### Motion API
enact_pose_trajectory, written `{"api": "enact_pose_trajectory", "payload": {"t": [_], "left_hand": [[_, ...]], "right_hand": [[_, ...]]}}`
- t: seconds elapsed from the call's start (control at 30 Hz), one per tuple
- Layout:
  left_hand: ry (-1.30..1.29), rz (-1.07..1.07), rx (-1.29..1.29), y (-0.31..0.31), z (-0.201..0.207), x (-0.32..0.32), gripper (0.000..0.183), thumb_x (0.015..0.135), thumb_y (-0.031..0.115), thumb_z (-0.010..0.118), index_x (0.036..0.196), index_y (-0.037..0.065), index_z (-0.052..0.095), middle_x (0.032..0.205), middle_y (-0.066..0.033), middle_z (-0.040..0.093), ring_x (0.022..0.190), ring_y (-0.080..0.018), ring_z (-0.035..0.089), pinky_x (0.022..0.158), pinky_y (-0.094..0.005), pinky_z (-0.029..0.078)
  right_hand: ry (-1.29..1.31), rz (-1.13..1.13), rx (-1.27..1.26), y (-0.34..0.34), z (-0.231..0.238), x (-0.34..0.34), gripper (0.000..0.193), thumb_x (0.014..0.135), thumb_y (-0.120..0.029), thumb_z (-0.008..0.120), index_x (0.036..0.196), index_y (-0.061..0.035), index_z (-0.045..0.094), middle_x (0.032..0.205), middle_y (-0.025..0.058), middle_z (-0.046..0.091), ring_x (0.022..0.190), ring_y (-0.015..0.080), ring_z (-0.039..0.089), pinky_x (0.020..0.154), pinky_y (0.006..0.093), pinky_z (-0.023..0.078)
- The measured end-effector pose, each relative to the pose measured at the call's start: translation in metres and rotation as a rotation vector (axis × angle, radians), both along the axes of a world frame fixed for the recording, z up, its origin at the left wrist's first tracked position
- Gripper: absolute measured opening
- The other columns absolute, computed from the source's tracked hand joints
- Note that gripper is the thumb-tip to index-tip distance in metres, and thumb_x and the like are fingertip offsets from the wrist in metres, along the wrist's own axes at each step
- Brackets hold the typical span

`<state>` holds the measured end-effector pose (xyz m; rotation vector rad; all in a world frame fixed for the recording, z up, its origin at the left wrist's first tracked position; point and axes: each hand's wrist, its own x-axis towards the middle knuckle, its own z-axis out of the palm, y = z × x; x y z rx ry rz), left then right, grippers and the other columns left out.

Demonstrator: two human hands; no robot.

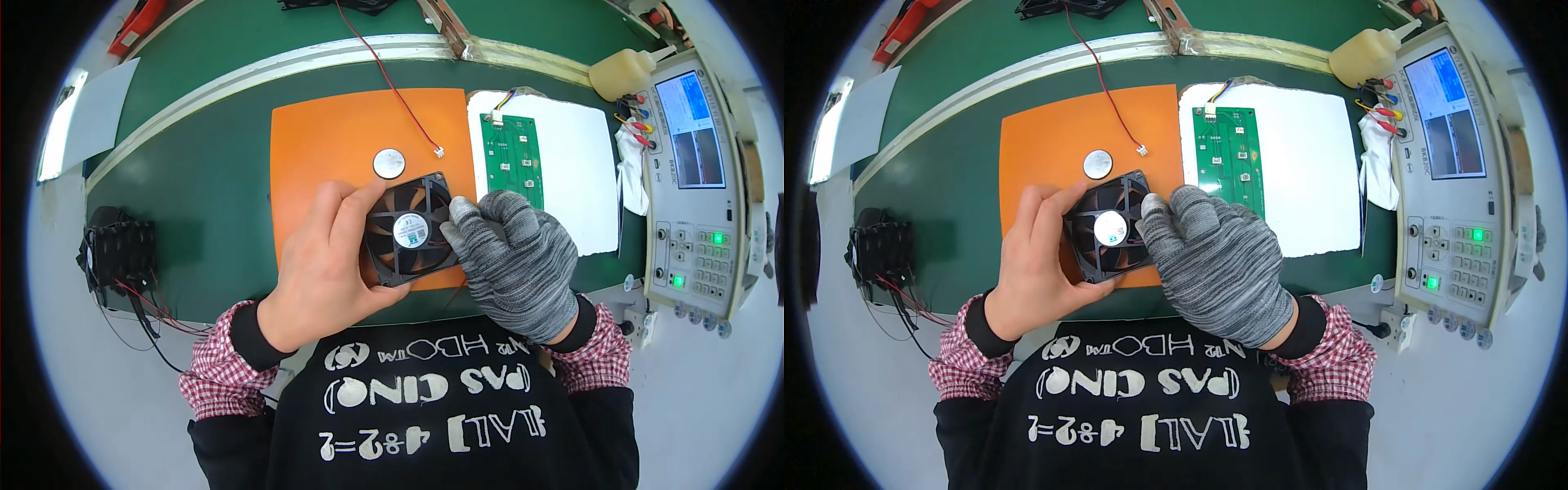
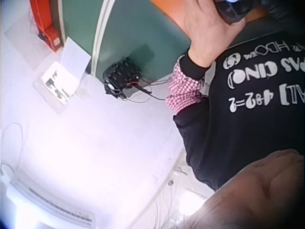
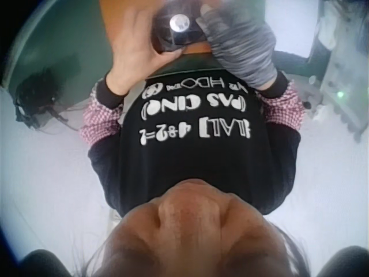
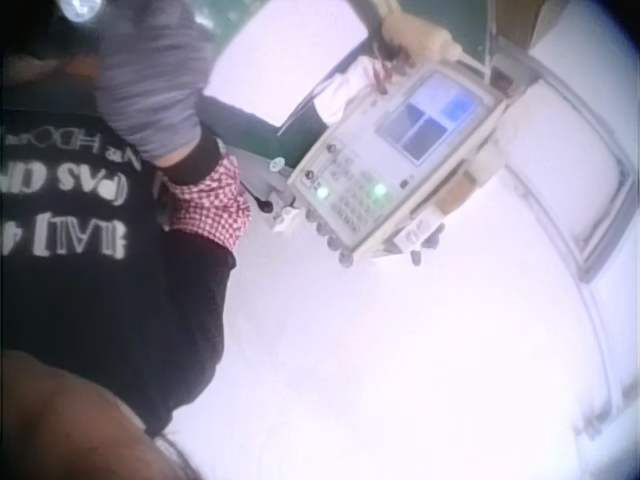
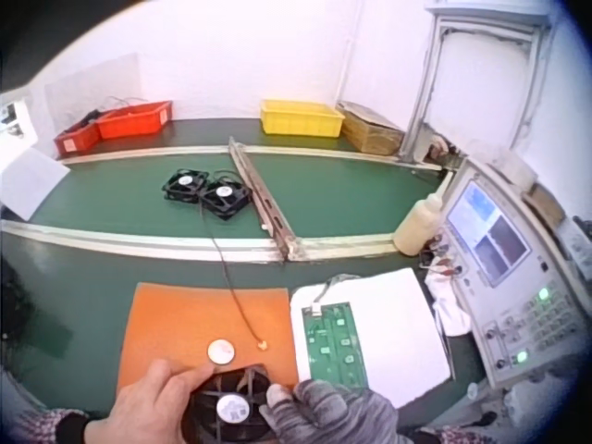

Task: The person tests multiple small black cooling fans by connecting them to a green circuit board using red and black wires. They pick up each fan, connect the wires to the board, and place the fan on an orange mat. The person also uses a handheld digital device to measure values and applies a substance from a bottle to the fan's center.

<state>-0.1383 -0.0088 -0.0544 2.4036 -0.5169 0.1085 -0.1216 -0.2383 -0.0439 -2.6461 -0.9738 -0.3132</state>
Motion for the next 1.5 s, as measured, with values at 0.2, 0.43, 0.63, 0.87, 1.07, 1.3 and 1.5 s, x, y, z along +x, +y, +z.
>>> {"api": "enact_pose_trajectory", "payload": {"t": [0.2, 0.43, 0.63, 0.87, 1.07, 1.3, 1.5], "left_hand": [[0.003, -0.046, -0.034, 0.003, 0.001, 0.001, 0.093, 0.052, 0.013, 0.091, 0.133, -0.001, 0.048, 0.109, -0.0164, 0.049, 0.093, -0.0307, 0.058, 0.073, -0.0369, 0.052], [-0.02, -0.083, -0.056, 0.004, 0.002, 0.002, 0.088, 0.056, 0.011, 0.09, 0.131, -0.004, 0.047, 0.109, -0.0174, 0.049, 0.093, -0.0336, 0.059, 0.077, -0.0394, 0.052], [-0.003, -0.067, 0.009, 0.004, 0.003, -0.001, 0.092, 0.055, 0.022, 0.092, 0.133, -0.003, 0.049, 0.113, -0.0173, 0.051, 0.096, -0.0309, 0.057, 0.077, -0.0375, 0.051], [0.018, -0.138, -0.193, 0.011, 0.032, 0.001, 0.048, 0.086, 0.029, 0.075, 0.121, -0.002, 0.062, 0.105, -0.013, 0.062, 0.083, -0.0213, 0.061, 0.071, -0.0318, 0.05], [0.747, -0.052, -0.897, -0.015, 0.036, -0.003, 0.005, 0.086, -0.005, 0.066, 0.086, 0.0, 0.066, 0.082, -0.0013, 0.064, 0.068, -0.0043, 0.054, 0.058, -0.0214, 0.042], [0.032, -0.099, -0.031, -0.008, 0.034, 0.03, 0.014, 0.073, -0.001, 0.073, 0.078, 0.005, 0.061, 0.097, -0.0076, 0.055, 0.091, -0.0222, 0.051, 0.083, -0.0306, 0.04], [0.431, -0.19, -0.086, -0.008, 0.031, 0.056, 0.029, 0.067, -0.005, 0.078, 0.079, 0.006, 0.053, 0.099, -0.0054, 0.047, 0.097, -0.0213, 0.051, 0.089, -0.0324, 0.042]], "right_hand": [[0.341, 0.132, 0.348, -0.011, -0.005, 0.026, 0.024, 0.084, -0.015, 0.074, 0.104, -0.0016, 0.071, 0.092, 0.0125, 0.061, 0.078, 0.0263, 0.066, 0.062, 0.0369, 0.053], [0.497, 0.024, 0.536, 0.006, -0.017, 0.022, 0.025, 0.079, -0.022, 0.083, 0.087, -0.0026, 0.068, 0.083, 0.0096, 0.062, 0.068, 0.0257, 0.064, 0.061, 0.0343, 0.053], [0.724, -0.044, 0.8, 0.001, 0.012, 0.009, 0.028, 0.077, -0.021, 0.087, 0.085, -0.0044, 0.065, 0.082, 0.0067, 0.064, 0.069, 0.0136, 0.063, 0.063, 0.0295, 0.053], [0.538, 0.008, 0.86, -0.014, 0.001, 0.004, 0.031, 0.076, -0.022, 0.088, 0.088, -0.0064, 0.064, 0.082, 0.003, 0.065, 0.072, 0.0132, 0.066, 0.065, 0.0296, 0.055], [0.177, 0.082, 0.633, -0.005, -0.001, 0.003, 0.035, 0.074, -0.035, 0.087, 0.085, -0.0091, 0.066, 0.079, 0.0043, 0.062, 0.063, 0.0205, 0.064, 0.054, 0.0336, 0.051], [0.223, 0.019, 0.579, -0.011, -0.005, -0.005, 0.032, 0.073, -0.036, 0.087, 0.079, -0.0115, 0.067, 0.071, 0.0033, 0.059, 0.056, 0.0197, 0.062, 0.047, 0.0337, 0.048], [0.231, 0.156, 0.589, -0.004, -0.021, -0.008, 0.029, 0.072, -0.028, 0.086, 0.085, -0.0116, 0.066, 0.078, 0.0061, 0.059, 0.06, 0.023, 0.062, 0.049, 0.0356, 0.046]]}}
